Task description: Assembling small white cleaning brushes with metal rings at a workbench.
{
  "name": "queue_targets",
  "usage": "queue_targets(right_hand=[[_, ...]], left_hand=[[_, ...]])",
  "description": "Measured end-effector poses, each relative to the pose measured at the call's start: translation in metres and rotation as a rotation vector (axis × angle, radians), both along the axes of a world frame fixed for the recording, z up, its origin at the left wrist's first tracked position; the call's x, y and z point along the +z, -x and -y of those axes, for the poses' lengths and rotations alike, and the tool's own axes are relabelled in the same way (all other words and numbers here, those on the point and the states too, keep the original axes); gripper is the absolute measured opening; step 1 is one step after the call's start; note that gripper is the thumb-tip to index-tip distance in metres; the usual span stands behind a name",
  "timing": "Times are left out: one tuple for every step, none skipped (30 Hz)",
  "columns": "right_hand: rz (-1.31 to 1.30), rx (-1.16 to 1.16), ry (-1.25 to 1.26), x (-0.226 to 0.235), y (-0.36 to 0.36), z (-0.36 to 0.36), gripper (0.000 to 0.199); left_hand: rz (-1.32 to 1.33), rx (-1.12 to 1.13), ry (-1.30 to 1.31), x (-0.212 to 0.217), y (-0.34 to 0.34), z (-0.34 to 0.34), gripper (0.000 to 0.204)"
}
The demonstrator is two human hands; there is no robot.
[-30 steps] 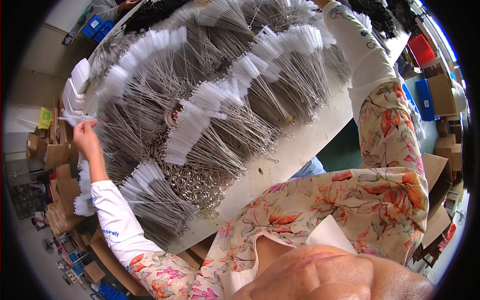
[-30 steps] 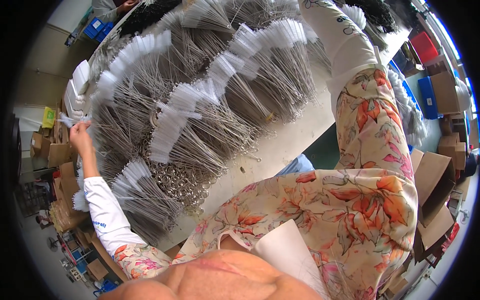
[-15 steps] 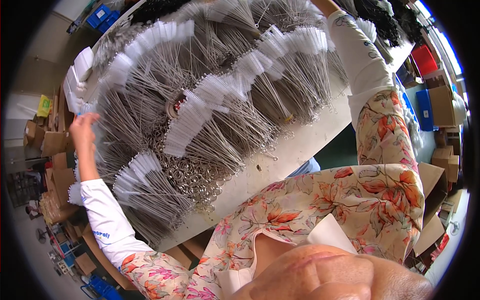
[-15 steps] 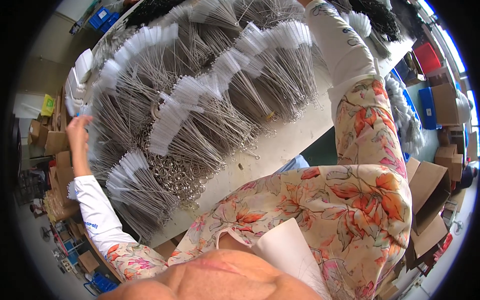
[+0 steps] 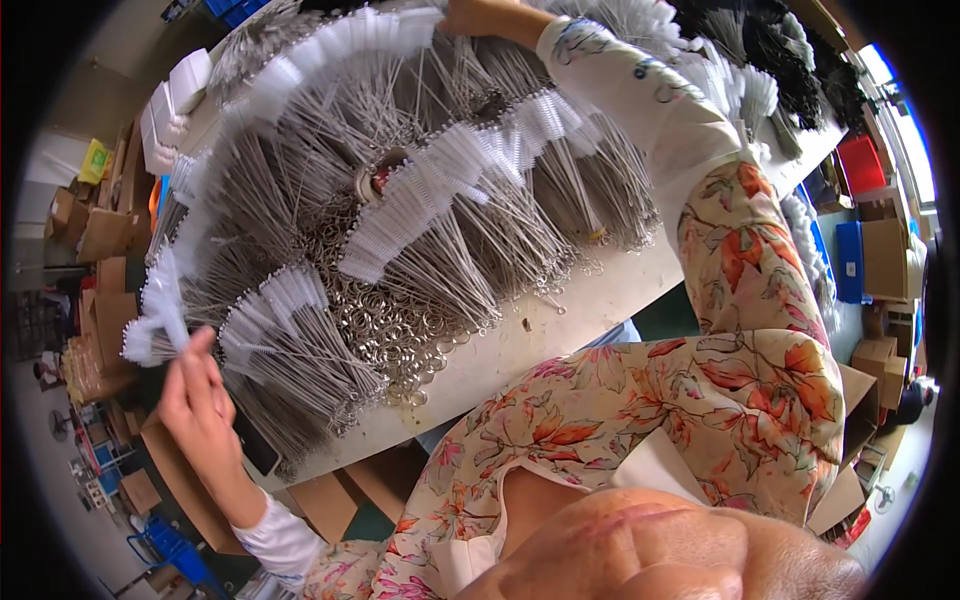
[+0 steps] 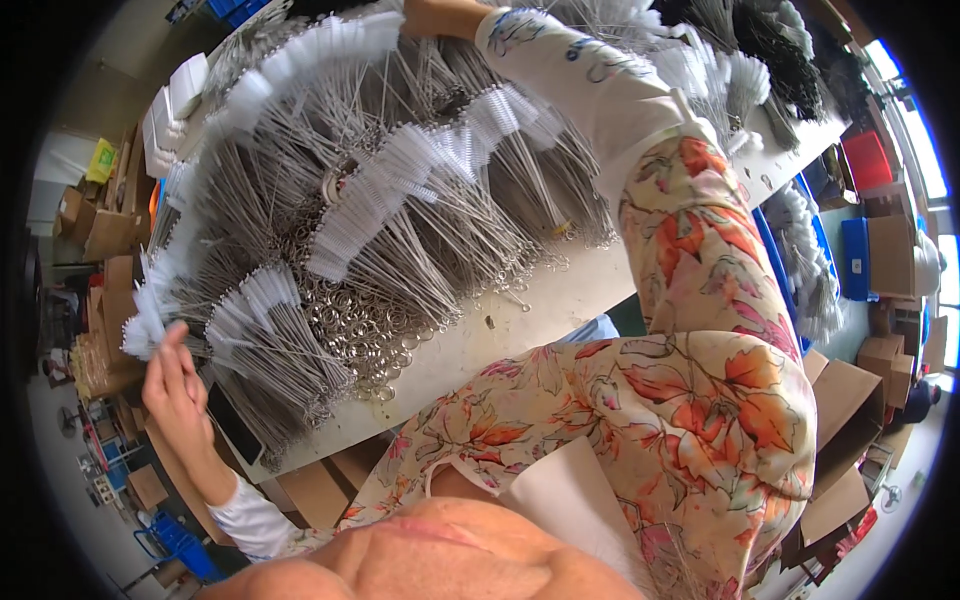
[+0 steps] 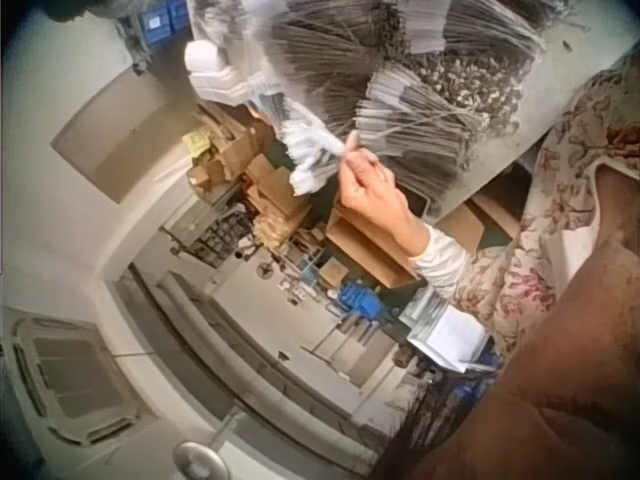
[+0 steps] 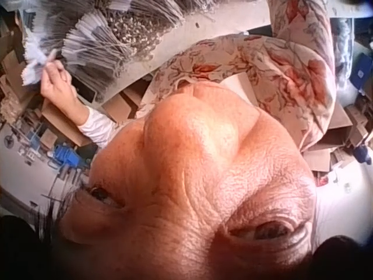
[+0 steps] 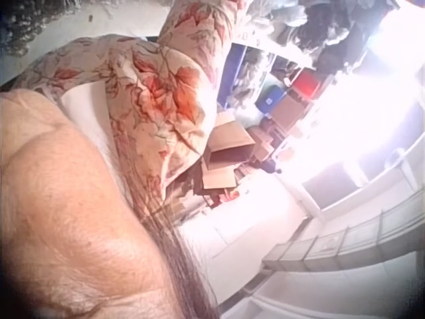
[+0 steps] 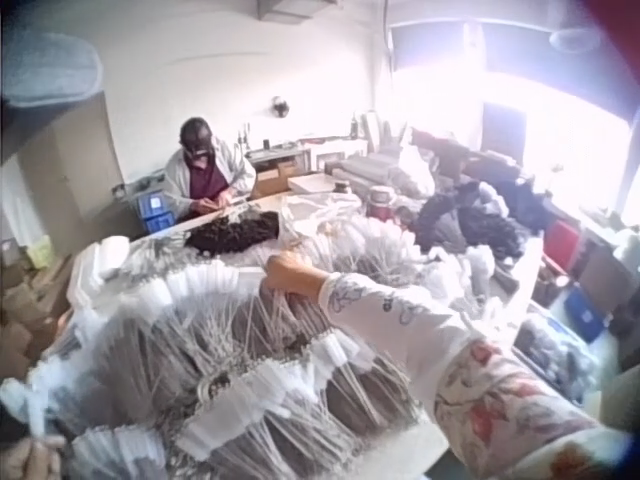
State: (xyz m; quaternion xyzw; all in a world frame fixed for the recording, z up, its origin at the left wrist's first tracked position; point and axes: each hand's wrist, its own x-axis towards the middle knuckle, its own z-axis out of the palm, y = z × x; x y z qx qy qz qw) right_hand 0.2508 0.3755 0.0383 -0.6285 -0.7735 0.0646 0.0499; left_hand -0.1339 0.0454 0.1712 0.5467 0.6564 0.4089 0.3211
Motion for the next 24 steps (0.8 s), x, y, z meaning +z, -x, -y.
queue_targets(right_hand=[[-0.072, -0.047, -0.065, -0.01, 0.016, 0.0, 0.027], [-0.139, -0.122, -0.141, -0.01, 0.013, 0.005, 0.032], [-0.13, -0.116, -0.143, -0.011, 0.009, 0.006, 0.032], [-0.12, -0.181, -0.179, -0.015, 0.0, 0.005, 0.036], [-0.111, -0.243, -0.217, -0.018, -0.007, 0.004, 0.039], [-0.104, -0.239, -0.218, -0.027, -0.017, -0.006, 0.039], [-0.03, -0.24, -0.297, -0.042, -0.031, -0.02, 0.044], [0.034, -0.233, -0.377, -0.049, -0.031, -0.029, 0.048], [0.226, -0.228, -0.263, -0.041, -0.026, -0.027, 0.046], [0.245, -0.226, -0.266, -0.029, -0.029, -0.021, 0.046], [0.24, -0.217, -0.27, -0.02, -0.029, -0.014, 0.046], [0.206, -0.165, -0.278, -0.019, 0.018, 0.02, 0.046], [0.174, -0.115, -0.282, -0.004, 0.063, 0.052, 0.046], [0.141, -0.064, -0.282, 0.025, 0.102, 0.079, 0.046], [0.105, -0.008, -0.277, 0.064, 0.136, 0.102, 0.045], [0.067, 0.053, -0.266, 0.111, 0.162, 0.122, 0.045], [0.098, -0.038, -0.308, 0.102, 0.084, 0.087, 0.045], [0.077, -0.025, -0.305, 0.087, 0.076, 0.074, 0.045], [0.056, -0.01, -0.3, 0.073, 0.068, 0.06, 0.045], [0.034, 0.005, -0.295, 0.06, 0.058, 0.046, 0.044], [0.013, 0.017, -0.29, 0.049, 0.045, 0.032, 0.044], [-0.008, 0.026, -0.287, 0.041, 0.03, 0.019, 0.044], [-0.032, 0.046, -0.275, 0.035, 0.03, 0.012, 0.044], [-0.053, 0.056, -0.269, 0.031, 0.025, 0.01, 0.044]], left_hand=[[-0.006, 0.023, 0.018, -0.002, 0.006, 0.021, 0.031], [-0.005, 0.016, 0.024, 0.001, 0.005, 0.037, 0.031], [0.004, 0.022, 0.023, -0.004, 0.007, 0.048, 0.031], [0.046, 0.028, 0.049, -0.011, 0.01, 0.057, 0.031], [0.088, 0.035, 0.073, -0.018, 0.013, 0.064, 0.03], [0.095, 0.038, 0.072, -0.019, 0.015, 0.072, 0.03], [0.098, 0.045, 0.06, -0.021, 0.017, 0.079, 0.029], [0.095, 0.06, 0.046, -0.023, 0.022, 0.086, 0.029], [0.102, 0.078, 0.041, -0.029, 0.024, 0.089, 0.028], [0.12, 0.078, 0.041, -0.036, 0.025, 0.089, 0.028], [0.161, 0.046, 0.032, -0.042, 0.024, 0.086, 0.027], [0.179, 0.06, 0.016, -0.044, 0.028, 0.099, 0.027], [0.178, 0.098, 0.011, -0.047, 0.033, 0.111, 0.027], [0.186, 0.102, 0.038, -0.051, 0.039, 0.123, 0.027], [0.194, 0.109, 0.068, -0.055, 0.044, 0.135, 0.027], [0.189, 0.16, 0.073, -0.058, 0.049, 0.149, 0.027], [0.243, 0.042, 0.047, -0.053, 0.038, 0.127, 0.027], [0.262, 0.038, 0.057, -0.054, 0.038, 0.128, 0.026], [0.266, 0.04, 0.06, -0.057, 0.039, 0.13, 0.026], [0.275, 0.075, 0.05, -0.06, 0.04, 0.131, 0.026], [0.284, 0.109, 0.04, -0.062, 0.041, 0.132, 0.026], [0.288, 0.105, 0.042, -0.063, 0.041, 0.131, 0.026], [0.297, 0.123, 0.044, -0.065, 0.042, 0.13, 0.025], [0.308, 0.129, 0.041, -0.067, 0.042, 0.129, 0.025]])
